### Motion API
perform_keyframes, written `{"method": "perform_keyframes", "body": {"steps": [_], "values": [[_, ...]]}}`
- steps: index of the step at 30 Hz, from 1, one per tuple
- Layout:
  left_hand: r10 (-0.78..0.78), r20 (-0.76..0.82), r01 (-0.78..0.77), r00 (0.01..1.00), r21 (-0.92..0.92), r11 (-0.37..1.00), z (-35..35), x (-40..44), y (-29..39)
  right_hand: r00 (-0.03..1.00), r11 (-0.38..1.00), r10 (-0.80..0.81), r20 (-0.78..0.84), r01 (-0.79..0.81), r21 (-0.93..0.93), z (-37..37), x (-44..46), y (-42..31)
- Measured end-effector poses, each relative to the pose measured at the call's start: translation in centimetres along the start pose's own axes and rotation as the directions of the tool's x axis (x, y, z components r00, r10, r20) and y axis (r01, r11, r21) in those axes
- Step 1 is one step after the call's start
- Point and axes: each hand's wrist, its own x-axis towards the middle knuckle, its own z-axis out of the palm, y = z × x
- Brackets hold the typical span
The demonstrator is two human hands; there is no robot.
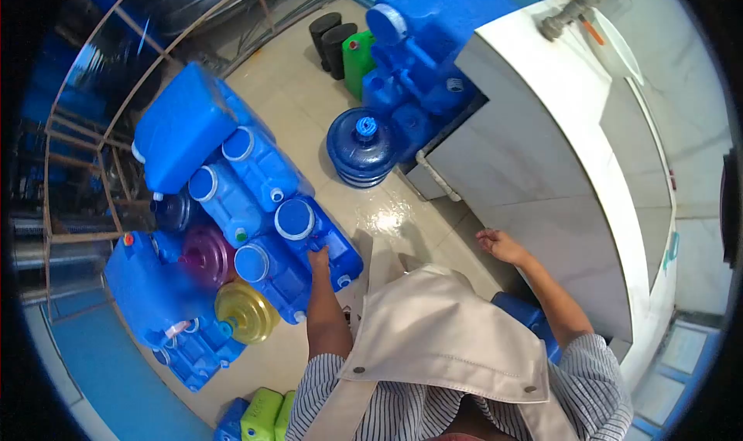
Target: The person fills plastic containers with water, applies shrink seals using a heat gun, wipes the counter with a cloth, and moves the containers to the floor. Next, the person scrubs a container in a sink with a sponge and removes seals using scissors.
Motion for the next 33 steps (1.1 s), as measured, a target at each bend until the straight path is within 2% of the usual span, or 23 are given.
{"method": "perform_keyframes", "body": {"steps": [1,2,3,4,5,6,7,8,9,12,13,15,18,19,21,23,25,27,29,30,31,32,33], "values": [[0.126,-0.07,-0.124,0.989,0.031,0.992,0.6,-0.7,0.1,1.0,1.0,0.002,-0.011,-0.002,0.026,-0.2,-1.0,0.0],[0.143,-0.054,-0.141,0.988,0.033,0.989,0.1,-2.4,2.1,1.0,0.998,-0.002,-0.024,0.004,0.057,-0.1,-2.1,-0.3],[0.094,0.006,-0.094,0.996,0.111,0.989,-1.2,-4.1,4.9,0.999,0.997,-0.011,-0.046,0.015,0.076,-0.3,-3.2,-1.0],[0.047,0.062,-0.059,0.997,0.198,0.979,-2.8,-6.3,8.4,0.998,1.0,-0.017,-0.057,0.017,0.012,-0.6,-4.6,-2.3],[0.121,0.094,-0.133,0.988,0.133,0.982,-4.8,-8.2,10.9,0.997,0.999,-0.02,-0.075,0.016,-0.049,-1.0,-6.4,-3.6],[0.196,0.128,-0.205,0.972,0.061,0.977,-7.0,-10.1,13.5,0.993,0.999,-0.027,-0.114,0.025,-0.022,-1.5,-8.1,-4.9],[0.14,0.216,-0.154,0.966,0.05,0.987,-10.1,-13.7,18.3,0.983,0.991,-0.135,-0.128,0.133,-0.024,-2.1,-9.8,-6.3],[0.111,0.332,-0.159,0.937,0.122,0.98,-13.0,-17.8,24.1,0.96,0.971,-0.24,-0.145,0.238,-0.029,-2.8,-11.5,-7.7],[0.099,0.454,-0.152,0.886,0.082,0.985,-16.0,-19.6,28.0,0.951,0.97,-0.241,-0.194,0.244,-0.007,-3.6,-13.3,-9.1],[0.225,0.592,-0.418,0.774,0.213,0.883,-22.0,-32.9,43.9,0.912,0.924,-0.337,-0.236,0.368,0.102,-6.3,-18.9,-11.5],[0.316,0.595,-0.547,0.739,0.258,0.796,-23.3,-36.7,47.8,0.903,0.893,-0.358,-0.237,0.405,0.194,-7.2,-20.4,-11.8],[0.489,0.628,-0.699,0.606,0.127,0.704,-25.1,-41.7,53.7,0.885,0.844,-0.376,-0.275,0.449,0.294,-8.9,-23.9,-12.2],[0.738,0.628,-0.859,0.249,-0.209,0.467,-25.1,-45.5,60.0,0.837,0.726,-0.379,-0.396,0.534,0.433,-12.0,-29.3,-11.6],[0.779,0.614,-0.875,0.13,-0.298,0.381,-24.1,-46.5,62.0,0.828,0.72,-0.364,-0.426,0.54,0.435,-13.3,-31.1,-11.1],[0.835,0.55,-0.895,-0.033,-0.388,0.22,-20.3,-49.2,65.0,0.774,0.679,-0.317,-0.548,0.589,0.439,-16.2,-34.6,-9.8],[0.867,0.456,-0.856,-0.202,-0.512,0.07,-14.4,-51.7,67.5,0.661,0.607,-0.281,-0.696,0.684,0.405,-19.2,-37.5,-7.4],[0.869,0.447,-0.882,-0.214,-0.471,0.026,-6.6,-56.3,68.6,0.562,0.606,-0.176,-0.808,0.709,0.361,-23.2,-40.4,-4.4],[0.842,0.432,-0.854,-0.322,-0.517,-0.062,2.1,-62.4,67.8,0.425,0.625,-0.069,-0.902,0.724,0.293,-28.4,-43.2,-1.4],[0.732,0.385,-0.804,-0.563,-0.461,-0.376,10.7,-67.5,66.1,0.274,0.614,0.013,-0.962,0.757,0.224,-34.2,-45.0,1.8],[0.648,0.458,-0.759,-0.609,-0.573,-0.31,15.1,-69.2,65.0,0.261,0.616,0.016,-0.965,0.758,0.215,-37.4,-45.1,2.7],[0.604,0.449,-0.719,-0.659,-0.614,-0.327,20.1,-70.6,63.4,0.198,0.616,0.045,-0.979,0.766,0.183,-40.6,-45.1,3.4],[0.534,0.597,-0.785,-0.599,-0.567,-0.247,24.1,-72.3,61.5,0.137,0.619,0.073,-0.988,0.77,0.153,-43.7,-44.9,3.9],[0.482,0.594,-0.755,-0.643,-0.595,-0.274,30.2,-72.0,59.3,0.136,0.643,0.065,-0.988,0.752,0.146,-46.9,-44.3,3.8]]}}
